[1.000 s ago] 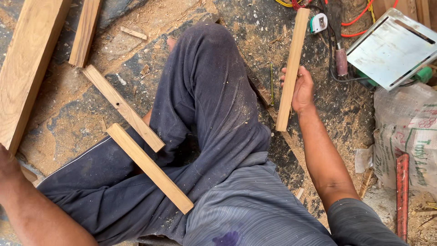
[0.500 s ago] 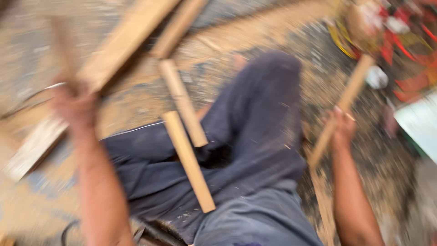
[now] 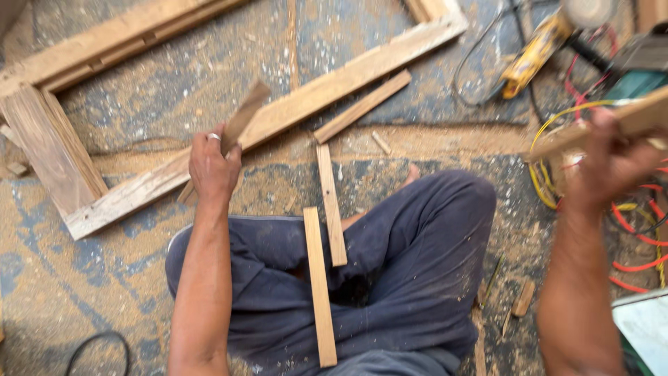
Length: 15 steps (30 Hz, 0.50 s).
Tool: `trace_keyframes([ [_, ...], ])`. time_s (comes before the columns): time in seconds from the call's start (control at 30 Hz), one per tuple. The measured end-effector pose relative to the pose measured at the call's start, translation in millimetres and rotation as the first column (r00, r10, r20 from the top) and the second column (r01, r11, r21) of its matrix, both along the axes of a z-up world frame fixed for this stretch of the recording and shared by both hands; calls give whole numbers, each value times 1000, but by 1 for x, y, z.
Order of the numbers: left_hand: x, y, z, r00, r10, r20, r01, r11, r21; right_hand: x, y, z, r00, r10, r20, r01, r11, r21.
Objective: The person sits on the floor and assembles small wooden pieces into a cross shape. They then use a circular saw to cut a long wooden plank into smaller sections, placing the cut pieces aside.
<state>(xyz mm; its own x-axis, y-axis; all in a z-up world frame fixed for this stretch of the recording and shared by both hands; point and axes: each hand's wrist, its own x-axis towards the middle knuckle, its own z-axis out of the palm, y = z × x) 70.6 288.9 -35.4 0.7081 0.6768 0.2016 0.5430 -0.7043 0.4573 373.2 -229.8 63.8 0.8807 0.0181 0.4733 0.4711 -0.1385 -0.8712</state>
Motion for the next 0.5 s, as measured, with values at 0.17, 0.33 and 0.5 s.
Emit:
trace_keyframes([
  [0.17, 3, -1, 6, 996, 11, 83, -9, 1000, -22, 29, 165, -29, 968, 250, -12, -227, 898, 377],
  [0.33, 5, -5, 25, 971, 136, 194, -106, 981, -161, -38, 283, -106, 691, 366, -623, -90, 899, 428],
  [0.5, 17, -3, 29, 991, 13, 131, -10, 1000, -28, -62, 318, -167, 405, 444, -799, -176, 896, 408],
])
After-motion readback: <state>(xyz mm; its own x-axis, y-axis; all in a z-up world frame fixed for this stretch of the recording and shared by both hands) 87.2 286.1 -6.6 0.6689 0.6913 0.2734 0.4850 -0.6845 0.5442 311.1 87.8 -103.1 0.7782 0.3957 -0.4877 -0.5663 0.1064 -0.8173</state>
